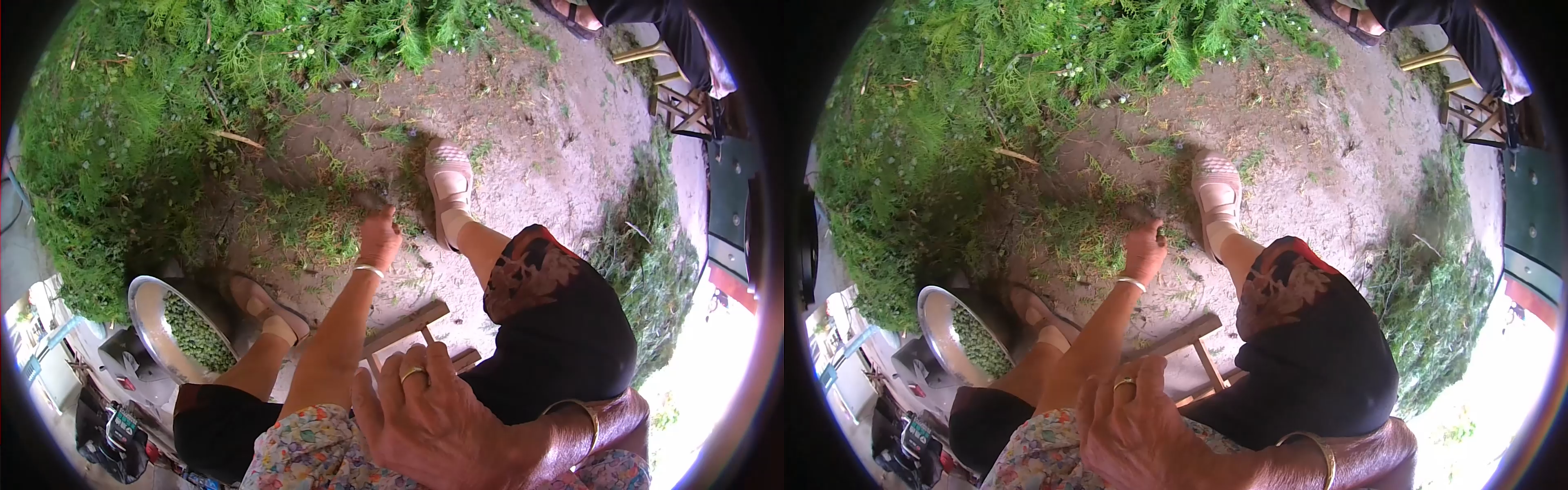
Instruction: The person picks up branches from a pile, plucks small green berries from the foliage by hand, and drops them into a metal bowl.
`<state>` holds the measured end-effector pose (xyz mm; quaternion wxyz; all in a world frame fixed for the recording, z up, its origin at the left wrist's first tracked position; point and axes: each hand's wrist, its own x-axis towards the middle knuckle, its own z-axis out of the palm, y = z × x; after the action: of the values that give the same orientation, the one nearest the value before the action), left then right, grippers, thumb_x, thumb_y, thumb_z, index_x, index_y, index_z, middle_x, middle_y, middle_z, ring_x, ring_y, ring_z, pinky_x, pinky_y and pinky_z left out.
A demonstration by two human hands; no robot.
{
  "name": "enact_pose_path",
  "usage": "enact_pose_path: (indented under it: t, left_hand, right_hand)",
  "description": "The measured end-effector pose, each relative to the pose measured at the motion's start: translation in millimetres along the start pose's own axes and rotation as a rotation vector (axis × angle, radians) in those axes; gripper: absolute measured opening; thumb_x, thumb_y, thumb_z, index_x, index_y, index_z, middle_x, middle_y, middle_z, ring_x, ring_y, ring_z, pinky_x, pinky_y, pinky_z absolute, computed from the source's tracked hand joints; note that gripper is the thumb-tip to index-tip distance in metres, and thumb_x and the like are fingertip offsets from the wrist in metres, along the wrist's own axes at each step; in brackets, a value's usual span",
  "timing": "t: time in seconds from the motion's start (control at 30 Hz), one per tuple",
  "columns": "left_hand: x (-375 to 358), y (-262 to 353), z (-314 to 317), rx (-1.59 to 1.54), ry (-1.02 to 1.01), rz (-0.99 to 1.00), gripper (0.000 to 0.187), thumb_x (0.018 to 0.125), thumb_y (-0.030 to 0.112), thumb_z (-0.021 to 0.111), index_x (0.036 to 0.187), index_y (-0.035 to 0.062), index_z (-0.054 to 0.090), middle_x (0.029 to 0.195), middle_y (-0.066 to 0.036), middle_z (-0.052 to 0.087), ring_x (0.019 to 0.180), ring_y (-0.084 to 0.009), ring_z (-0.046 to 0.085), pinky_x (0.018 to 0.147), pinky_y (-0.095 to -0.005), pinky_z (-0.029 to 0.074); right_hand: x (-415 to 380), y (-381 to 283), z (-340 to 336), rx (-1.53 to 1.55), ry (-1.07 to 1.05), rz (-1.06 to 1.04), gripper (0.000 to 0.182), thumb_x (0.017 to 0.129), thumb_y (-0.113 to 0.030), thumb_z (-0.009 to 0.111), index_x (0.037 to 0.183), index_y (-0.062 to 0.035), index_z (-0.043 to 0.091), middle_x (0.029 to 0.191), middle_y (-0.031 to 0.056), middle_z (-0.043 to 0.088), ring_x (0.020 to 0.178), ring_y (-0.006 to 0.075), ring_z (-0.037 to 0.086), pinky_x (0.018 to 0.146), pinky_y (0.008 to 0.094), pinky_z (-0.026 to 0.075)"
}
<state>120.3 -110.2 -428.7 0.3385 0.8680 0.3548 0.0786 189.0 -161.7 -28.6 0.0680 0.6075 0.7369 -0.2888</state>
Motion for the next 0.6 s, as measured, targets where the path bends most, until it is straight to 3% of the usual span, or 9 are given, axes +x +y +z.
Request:
enact_pose_path:
  t: [0.13, 0.2, 0.27, 0.3, 0.4, 0.43, 0.5, 0.53, 0.6]
  left_hand:
    - [2.3, 15.8, 10.5, 0.04, -0.087, -0.173, 0.019, 0.067, 0.001, 0.062, 0.086, -0.0032, 0.057, 0.072, -0.025, 0.06, 0.07, -0.0404, 0.06, 0.064, -0.0431, 0.051]
    - [2.7, 7.2, 11.4, 0.019, -0.054, -0.099, 0.016, 0.068, -0.002, 0.06, 0.082, -0.0037, 0.055, 0.063, -0.021, 0.058, 0.057, -0.0347, 0.06, 0.053, -0.0402, 0.05]
    - [-0.6, 3.6, -7.6, -0.749, -0.225, -0.619, 0.011, 0.069, -0.004, 0.056, 0.08, -0.0017, 0.055, 0.058, -0.014, 0.055, 0.045, -0.023, 0.055, 0.042, -0.0355, 0.045]
    - [-2.0, 4.8, -32.9, -0.943, -0.318, -0.669, 0.011, 0.071, -0.007, 0.053, 0.078, 0.0008, 0.055, 0.058, -0.008, 0.053, 0.042, -0.0133, 0.051, 0.036, -0.0289, 0.039]
    - [-38.2, -16.9, -70.1, -1.41, -0.258, -0.71, 0.01, 0.073, -0.008, 0.053, 0.077, 0.0011, 0.054, 0.059, -0.009, 0.054, 0.042, -0.0151, 0.051, 0.034, -0.0254, 0.036]
    - [-48.6, -21.4, -80.4, -1.406, -0.256, -0.714, 0.01, 0.073, -0.008, 0.053, 0.077, 0.0011, 0.054, 0.059, -0.009, 0.054, 0.042, -0.0151, 0.051, 0.034, -0.0254, 0.036]
    - [-65.9, -28.1, -97.2, -1.485, -0.075, -1.061, 0.007, 0.074, -0.005, 0.059, 0.074, 0.001, 0.056, 0.06, -0.009, 0.057, 0.04, -0.0147, 0.049, 0.033, -0.0253, 0.035]
    - [-71.8, -32.7, -97.0, -1.485, -0.07, -1.061, 0.007, 0.074, -0.005, 0.059, 0.074, 0.001, 0.056, 0.06, -0.009, 0.057, 0.04, -0.0147, 0.049, 0.033, -0.0253, 0.035]
    - [-84.7, -52.3, -78.9, -0.98, -0.067, -0.874, 0.005, 0.077, 0.003, 0.061, 0.077, 0.002, 0.057, 0.06, -0.007, 0.057, 0.042, -0.0146, 0.051, 0.035, -0.0264, 0.038]
  right_hand:
    - [-3.5, -1.1, 7.9, 0.099, 0.038, -0.01, 0.03, 0.077, -0.014, 0.054, 0.099, 0.0067, 0.059, 0.077, 0.0155, 0.059, 0.073, 0.026, 0.057, 0.076, 0.0457, 0.041]
    - [-2.0, -2.1, 8.2, 0.05, 0.066, 0.007, 0.031, 0.077, -0.014, 0.055, 0.099, 0.007, 0.059, 0.077, 0.0151, 0.059, 0.073, 0.0254, 0.057, 0.076, 0.0453, 0.041]
    - [-1.4, -2.2, 6.6, 0.001, 0.098, 0.021, 0.031, 0.077, -0.014, 0.055, 0.099, 0.0074, 0.058, 0.076, 0.0147, 0.059, 0.072, 0.0247, 0.057, 0.076, 0.0449, 0.041]
    - [-1.7, -1.0, 4.9, -0.029, 0.117, 0.011, 0.03, 0.077, -0.014, 0.055, 0.098, 0.007, 0.058, 0.075, 0.0139, 0.058, 0.072, 0.0243, 0.056, 0.076, 0.0443, 0.041]
    - [-1.4, -3.4, 3.9, -0.004, 0.052, 0.002, 0.03, 0.077, -0.017, 0.056, 0.096, 0.006, 0.059, 0.073, 0.0127, 0.057, 0.071, 0.0241, 0.055, 0.077, 0.0442, 0.042]
    - [-1.1, -5.5, 4.4, 0.052, -0.033, 0.005, 0.03, 0.078, -0.02, 0.056, 0.095, 0.0055, 0.059, 0.072, 0.0123, 0.056, 0.071, 0.0243, 0.055, 0.078, 0.0447, 0.042]
    - [0.5, -8.7, 8.5, 0.079, 0.014, 0.02, 0.032, 0.078, -0.023, 0.056, 0.094, 0.005, 0.059, 0.071, 0.0116, 0.055, 0.07, 0.0243, 0.054, 0.078, 0.046, 0.042]
    - [1.1, -9.7, 9.7, 0.098, 0.059, 0.041, 0.034, 0.079, -0.026, 0.055, 0.093, 0.0045, 0.059, 0.07, 0.0109, 0.054, 0.07, 0.0242, 0.053, 0.079, 0.0473, 0.042]
    - [0.4, -8.9, 7.1, 0.062, 0.087, 0.029, 0.036, 0.079, -0.028, 0.055, 0.094, 0.0047, 0.059, 0.07, 0.011, 0.053, 0.07, 0.0246, 0.053, 0.08, 0.0494, 0.042]
